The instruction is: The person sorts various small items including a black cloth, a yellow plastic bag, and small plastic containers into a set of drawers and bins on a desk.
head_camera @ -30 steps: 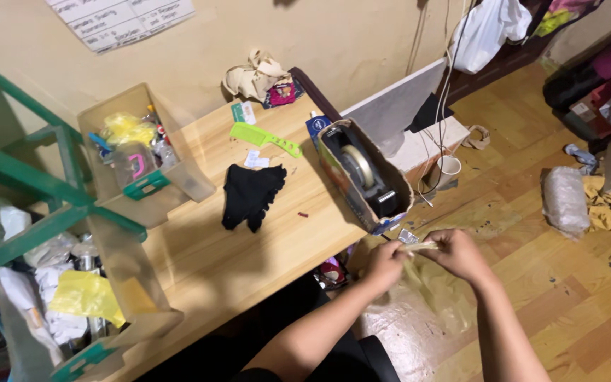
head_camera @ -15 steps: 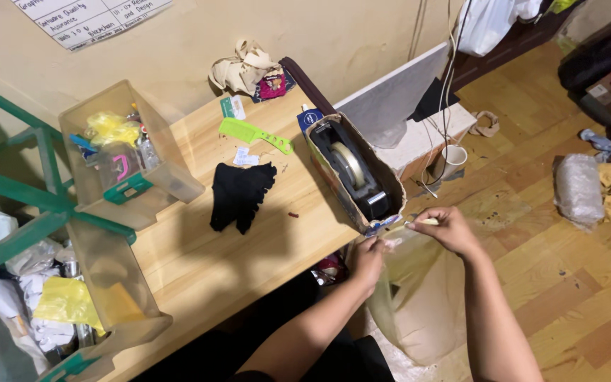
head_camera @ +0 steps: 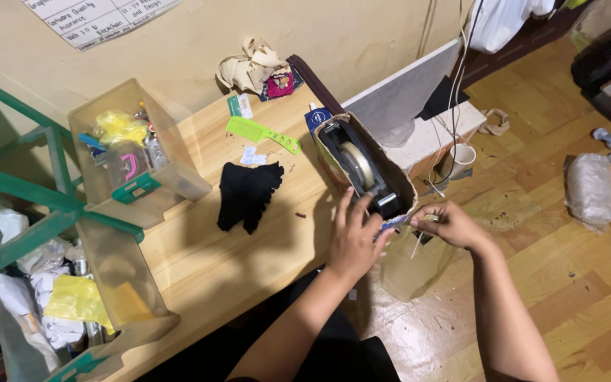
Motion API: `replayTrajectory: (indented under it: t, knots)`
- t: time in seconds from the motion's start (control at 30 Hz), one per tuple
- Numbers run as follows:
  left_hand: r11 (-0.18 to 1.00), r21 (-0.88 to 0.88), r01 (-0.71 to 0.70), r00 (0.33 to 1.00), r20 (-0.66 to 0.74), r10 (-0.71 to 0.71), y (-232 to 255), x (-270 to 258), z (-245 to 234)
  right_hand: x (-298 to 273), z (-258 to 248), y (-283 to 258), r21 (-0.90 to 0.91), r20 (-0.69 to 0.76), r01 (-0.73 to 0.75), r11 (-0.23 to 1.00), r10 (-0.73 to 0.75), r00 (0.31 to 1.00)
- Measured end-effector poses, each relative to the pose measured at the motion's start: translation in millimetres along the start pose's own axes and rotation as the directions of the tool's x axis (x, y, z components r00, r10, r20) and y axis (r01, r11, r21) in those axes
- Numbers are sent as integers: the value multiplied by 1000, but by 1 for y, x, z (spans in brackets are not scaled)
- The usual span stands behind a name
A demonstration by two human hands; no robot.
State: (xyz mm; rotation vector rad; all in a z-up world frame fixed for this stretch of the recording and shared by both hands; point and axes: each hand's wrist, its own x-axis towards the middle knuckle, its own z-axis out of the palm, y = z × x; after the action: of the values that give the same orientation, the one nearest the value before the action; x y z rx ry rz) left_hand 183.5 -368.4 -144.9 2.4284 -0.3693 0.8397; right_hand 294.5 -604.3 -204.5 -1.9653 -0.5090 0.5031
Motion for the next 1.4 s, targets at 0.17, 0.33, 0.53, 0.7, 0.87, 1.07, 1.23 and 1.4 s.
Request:
replayTrajectory:
  t: [0.17, 0.33, 0.53, 0.7, 0.87, 1.07, 1.23, 1.4]
  knots:
    - [974, -215, 76, 994, -62, -91, 4, 4, -3, 3, -11, -10, 29, 42, -41, 999, 40, 998]
    - [924, -349, 156, 969, -127, -211, 2, 8, -14, 24, -12, -12, 171, 76, 48, 984, -62, 995]
    - [936, -327, 132, 972, -144, -187, 7, 6, -14, 82, -5, 20, 176, 16, -54, 983, 52, 999]
    - [953, -292, 86, 974, -176, -142, 8, -4, 0, 103, 2, 43, 163, -68, 209, 964, -200, 977]
    - [967, -241, 76, 976, -179, -122, 10, -4, 13, 109, 18, 52, 538, -226, 4, 843, 139, 964]
    - [988, -154, 30, 980, -191, -60, 4, 1, 24, 128, 9, 90, 649, -31, -161, 743, 238, 971]
    - [994, -112, -14, 987, -163, -4, 2, 7, 27, 133, -8, 95, 532, -33, -388, 753, 476, 879]
    - [986, -163, 30, 983, -176, -59, -2, 16, 27, 104, -19, 61, 765, 56, -325, 556, 446, 893]
